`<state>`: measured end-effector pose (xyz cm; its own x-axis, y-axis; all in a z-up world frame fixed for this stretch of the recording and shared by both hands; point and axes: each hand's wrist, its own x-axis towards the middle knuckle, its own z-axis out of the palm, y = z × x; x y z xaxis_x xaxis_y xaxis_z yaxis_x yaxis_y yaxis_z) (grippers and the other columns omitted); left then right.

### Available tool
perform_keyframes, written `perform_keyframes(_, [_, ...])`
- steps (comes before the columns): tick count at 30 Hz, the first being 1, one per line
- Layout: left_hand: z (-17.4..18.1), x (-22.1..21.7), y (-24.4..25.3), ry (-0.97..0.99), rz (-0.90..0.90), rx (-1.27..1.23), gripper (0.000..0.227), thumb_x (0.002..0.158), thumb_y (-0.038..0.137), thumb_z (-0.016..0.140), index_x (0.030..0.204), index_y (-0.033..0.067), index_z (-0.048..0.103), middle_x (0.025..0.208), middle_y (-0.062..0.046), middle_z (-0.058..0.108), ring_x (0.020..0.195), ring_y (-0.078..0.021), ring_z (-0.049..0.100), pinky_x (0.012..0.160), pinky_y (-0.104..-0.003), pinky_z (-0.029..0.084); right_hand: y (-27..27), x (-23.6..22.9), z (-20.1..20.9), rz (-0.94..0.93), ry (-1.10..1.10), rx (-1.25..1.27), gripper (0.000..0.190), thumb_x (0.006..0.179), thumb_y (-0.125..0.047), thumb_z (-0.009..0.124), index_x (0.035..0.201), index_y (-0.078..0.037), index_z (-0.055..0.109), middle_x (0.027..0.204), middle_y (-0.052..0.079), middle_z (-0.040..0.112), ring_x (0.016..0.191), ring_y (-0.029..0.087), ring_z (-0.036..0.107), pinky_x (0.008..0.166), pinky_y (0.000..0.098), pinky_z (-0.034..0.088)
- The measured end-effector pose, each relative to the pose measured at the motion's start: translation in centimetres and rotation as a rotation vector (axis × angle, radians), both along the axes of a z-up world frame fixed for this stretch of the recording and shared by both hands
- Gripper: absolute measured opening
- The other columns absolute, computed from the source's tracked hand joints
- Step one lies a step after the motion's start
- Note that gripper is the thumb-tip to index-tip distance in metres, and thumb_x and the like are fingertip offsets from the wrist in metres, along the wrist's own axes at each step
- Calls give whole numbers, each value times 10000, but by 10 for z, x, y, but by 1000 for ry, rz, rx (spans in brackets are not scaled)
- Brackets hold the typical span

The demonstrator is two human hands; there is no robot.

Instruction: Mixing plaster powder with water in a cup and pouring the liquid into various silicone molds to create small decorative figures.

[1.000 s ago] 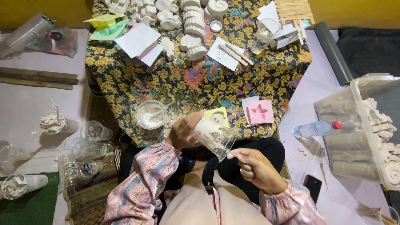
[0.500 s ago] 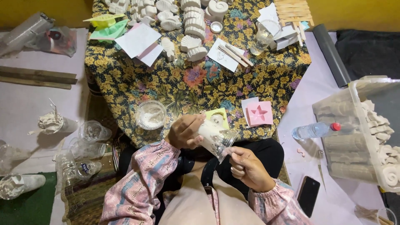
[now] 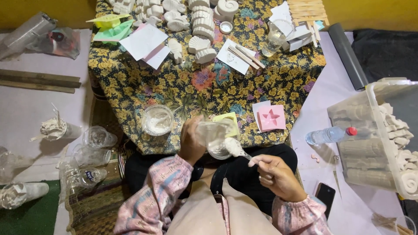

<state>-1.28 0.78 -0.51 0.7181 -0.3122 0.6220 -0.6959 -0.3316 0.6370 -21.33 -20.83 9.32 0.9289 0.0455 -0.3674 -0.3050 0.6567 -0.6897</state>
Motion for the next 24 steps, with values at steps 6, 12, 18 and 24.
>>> perform_keyframes(6, [-71,-28,-3,187,320,-124,722,644,343,925,1185,22,572,1114,-145,540,992,-386,595,905,-502,478,-41,28,20,-83,-12,-630,304,914,-223,617,1037,16,760,389,-68,351,319,49,286,368,222,209])
perform_keyframes(12, [-59,-26,-4,242,473,-84,943,610,406,945,1296,-67,504,1069,-300,617,930,-517,624,850,-599,492,-36,84,38,148,25,-1700,241,944,-276,626,1073,-155,789,848,137,775,857,391,730,783,464,558])
perform_keyframes(18, [-62,-11,-7,-127,407,-303,835,761,310,865,1365,-111,472,1117,-297,613,956,-456,665,837,-538,571,-30,130,24,479,-191,-2116,223,949,-170,573,977,-154,794,720,62,729,642,230,734,617,325,598])
perform_keyframes(24, [-71,-111,-13,-119,270,-254,382,758,276,885,1050,78,741,990,-54,702,913,-294,676,872,-464,551,-13,148,53,580,-267,-2206,205,909,-107,595,867,-86,794,769,111,736,666,264,738,617,418,623])
